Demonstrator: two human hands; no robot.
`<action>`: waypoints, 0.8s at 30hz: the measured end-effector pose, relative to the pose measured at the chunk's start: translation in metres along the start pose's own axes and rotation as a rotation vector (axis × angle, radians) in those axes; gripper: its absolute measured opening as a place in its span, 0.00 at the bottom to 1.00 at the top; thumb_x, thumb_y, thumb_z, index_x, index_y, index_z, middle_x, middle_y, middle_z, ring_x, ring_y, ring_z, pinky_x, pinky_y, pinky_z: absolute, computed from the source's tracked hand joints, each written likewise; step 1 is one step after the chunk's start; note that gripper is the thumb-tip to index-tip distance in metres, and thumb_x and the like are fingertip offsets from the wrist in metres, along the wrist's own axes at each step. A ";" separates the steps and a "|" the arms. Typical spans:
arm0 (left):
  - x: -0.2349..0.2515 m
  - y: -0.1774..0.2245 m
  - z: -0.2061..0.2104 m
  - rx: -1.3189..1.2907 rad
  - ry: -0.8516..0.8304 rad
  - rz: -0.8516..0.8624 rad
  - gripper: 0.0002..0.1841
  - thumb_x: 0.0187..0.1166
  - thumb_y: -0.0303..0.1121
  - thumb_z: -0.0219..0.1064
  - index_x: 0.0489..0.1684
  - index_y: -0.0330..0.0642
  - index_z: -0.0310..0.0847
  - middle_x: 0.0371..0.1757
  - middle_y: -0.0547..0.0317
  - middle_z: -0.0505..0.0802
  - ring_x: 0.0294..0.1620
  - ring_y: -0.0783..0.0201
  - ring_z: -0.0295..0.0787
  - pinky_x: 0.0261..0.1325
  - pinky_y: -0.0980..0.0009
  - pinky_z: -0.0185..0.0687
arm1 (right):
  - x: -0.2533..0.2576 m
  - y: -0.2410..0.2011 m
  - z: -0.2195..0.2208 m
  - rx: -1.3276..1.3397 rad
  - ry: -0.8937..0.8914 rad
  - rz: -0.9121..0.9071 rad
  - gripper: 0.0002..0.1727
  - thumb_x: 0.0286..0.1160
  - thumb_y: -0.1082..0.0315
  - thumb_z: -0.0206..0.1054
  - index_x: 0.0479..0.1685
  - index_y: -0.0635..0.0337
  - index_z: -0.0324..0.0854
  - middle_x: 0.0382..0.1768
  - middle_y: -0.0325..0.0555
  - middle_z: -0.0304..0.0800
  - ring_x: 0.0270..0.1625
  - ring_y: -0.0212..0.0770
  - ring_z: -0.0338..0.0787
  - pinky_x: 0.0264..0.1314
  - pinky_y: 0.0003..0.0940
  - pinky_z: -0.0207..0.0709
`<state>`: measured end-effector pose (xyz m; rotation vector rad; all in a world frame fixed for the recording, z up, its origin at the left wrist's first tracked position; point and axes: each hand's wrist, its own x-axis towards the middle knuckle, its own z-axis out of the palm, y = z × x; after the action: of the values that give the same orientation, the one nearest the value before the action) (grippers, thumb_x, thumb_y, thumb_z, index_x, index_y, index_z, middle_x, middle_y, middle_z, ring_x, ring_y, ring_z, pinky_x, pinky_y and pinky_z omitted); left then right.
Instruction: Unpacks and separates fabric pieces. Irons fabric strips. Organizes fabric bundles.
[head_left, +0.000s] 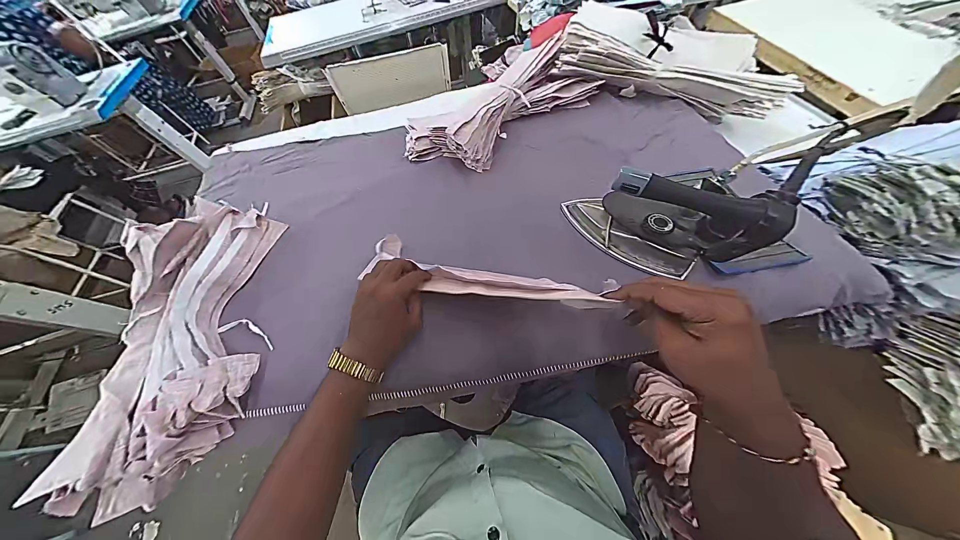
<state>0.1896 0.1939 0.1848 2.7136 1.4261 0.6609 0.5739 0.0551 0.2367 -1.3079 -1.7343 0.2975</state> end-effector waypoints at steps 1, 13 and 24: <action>0.000 -0.007 -0.004 0.007 -0.006 -0.008 0.16 0.81 0.33 0.58 0.53 0.58 0.93 0.61 0.64 0.93 0.70 0.60 0.86 0.71 0.52 0.81 | 0.005 -0.002 -0.006 -0.018 -0.010 0.020 0.17 0.80 0.72 0.55 0.43 0.58 0.94 0.41 0.39 0.96 0.38 0.29 0.93 0.44 0.27 0.90; -0.090 -0.049 -0.082 0.284 0.219 -0.017 0.16 0.88 0.28 0.56 0.58 0.42 0.93 0.61 0.49 0.96 0.64 0.47 0.93 0.65 0.44 0.87 | 0.025 0.033 0.077 -0.242 0.013 -0.499 0.15 0.81 0.77 0.58 0.47 0.59 0.93 0.55 0.47 0.96 0.64 0.47 0.91 0.74 0.49 0.79; -0.086 0.008 -0.063 0.158 -0.093 0.015 0.18 0.77 0.32 0.56 0.52 0.49 0.94 0.57 0.59 0.97 0.60 0.54 0.95 0.61 0.46 0.89 | -0.012 0.006 0.092 -0.457 -0.291 -0.232 0.21 0.90 0.48 0.54 0.66 0.41 0.89 0.69 0.39 0.90 0.69 0.47 0.86 0.64 0.59 0.71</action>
<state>0.1300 0.1102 0.2126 2.8328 1.4979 0.4329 0.5071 0.0766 0.1759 -1.4106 -2.2736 -0.0535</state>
